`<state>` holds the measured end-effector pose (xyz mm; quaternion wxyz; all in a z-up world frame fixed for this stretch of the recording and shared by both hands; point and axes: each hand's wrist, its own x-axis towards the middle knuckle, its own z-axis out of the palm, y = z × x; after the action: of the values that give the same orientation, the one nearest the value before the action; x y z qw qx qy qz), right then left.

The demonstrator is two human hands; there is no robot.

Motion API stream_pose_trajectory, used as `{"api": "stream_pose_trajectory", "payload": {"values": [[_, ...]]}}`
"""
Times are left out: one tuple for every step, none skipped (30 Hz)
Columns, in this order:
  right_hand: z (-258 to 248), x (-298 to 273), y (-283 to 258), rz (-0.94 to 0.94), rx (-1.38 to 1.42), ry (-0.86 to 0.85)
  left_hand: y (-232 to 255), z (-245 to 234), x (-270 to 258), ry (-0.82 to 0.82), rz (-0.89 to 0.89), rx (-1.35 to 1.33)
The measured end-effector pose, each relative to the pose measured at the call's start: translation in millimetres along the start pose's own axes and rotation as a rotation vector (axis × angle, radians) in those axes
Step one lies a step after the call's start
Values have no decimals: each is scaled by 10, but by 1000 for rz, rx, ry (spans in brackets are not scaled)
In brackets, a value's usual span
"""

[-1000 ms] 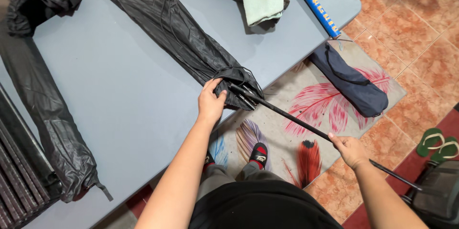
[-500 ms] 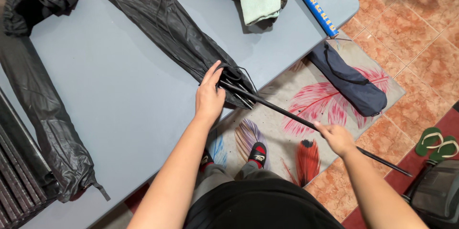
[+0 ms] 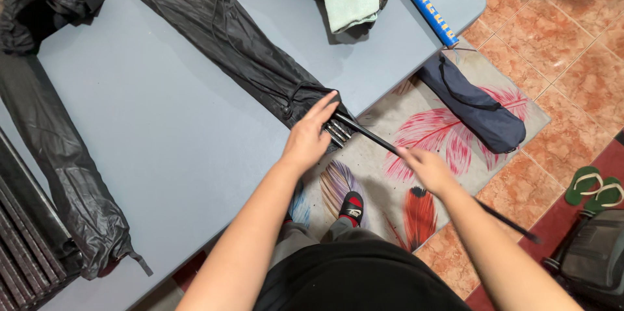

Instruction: The person inserts metal poles into a black fabric sleeve, secures it with a drawstring, then unfolds a metal tripod and wipes its legs and joints with a light green cloth. The person handles the tripod one leg at a time, rotating it to clean different sections.

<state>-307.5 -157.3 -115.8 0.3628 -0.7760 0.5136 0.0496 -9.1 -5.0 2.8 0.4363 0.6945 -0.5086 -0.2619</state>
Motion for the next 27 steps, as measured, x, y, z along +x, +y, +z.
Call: {"api": "stream_pose_trajectory", "payload": {"values": [[54,46,-230,-50,98,13,27,11,6,-28,-42,0],[100,117,-465,-238,140,24,41,22,-4,-56,-86,0],[136,171,-689,-426,181,35,34,33,-12,-85,-130,1],[151,193,-891,-555,251,-19,1,46,-8,-94,-119,40],[171,197,-1095,-685,320,-74,-54,66,0,-103,-108,79],[173,186,-1278,-665,245,-44,-126,93,8,-112,-98,119],[171,171,-1442,-645,171,-15,-206,130,25,-89,-77,190],[150,126,-1543,-624,98,13,-287,166,36,-66,-57,261],[123,62,-1584,-611,127,7,-363,192,40,-43,-36,332],[109,16,-1596,-599,154,3,-426,211,67,-89,-76,393],[123,-15,-1587,-587,182,-1,-472,218,105,-134,-116,453],[128,-56,-1524,-622,180,25,-494,222,133,-180,-158,512],[112,-108,-1403,-657,178,51,-497,222,158,-202,-205,532],[101,-169,-1252,-692,177,75,-489,224,179,-225,-253,552],[94,-257,-1072,-563,155,24,-477,221,194,-247,-301,572],[90,-350,-883,-434,134,-26,-468,211,198,-237,-295,567],[92,-403,-712,-250,33,-88,-459,202,200,-226,-289,562],[92,-461,-537,-62,-67,-149,-452,201,185,-218,-283,557],[87,-504,-375,-10,-57,-201,-447,203,158,-221,-309,537],[84,-493,-257,41,-48,-247,-448,202,154,-219,-331,517],[94,-470,-180,91,-38,-294,-454,207,153,-217,-352,497],[123,-451,-145,84,-6,-256,-466,214,140,-182,-284,466],[153,-425,-151,78,25,-218,-478,224,120,-146,-217,435],[189,-381,-197,70,58,-179,-486,225,107,-109,-149,405],[265,-296,-301,54,129,-156,-481,232,89,-136,-140,381],[330,-201,-420,38,198,-135,-461,251,59,-162,-133,357],[409,-79,-578,-134,257,-61,-438,263,41,-188,-125,333]]}}
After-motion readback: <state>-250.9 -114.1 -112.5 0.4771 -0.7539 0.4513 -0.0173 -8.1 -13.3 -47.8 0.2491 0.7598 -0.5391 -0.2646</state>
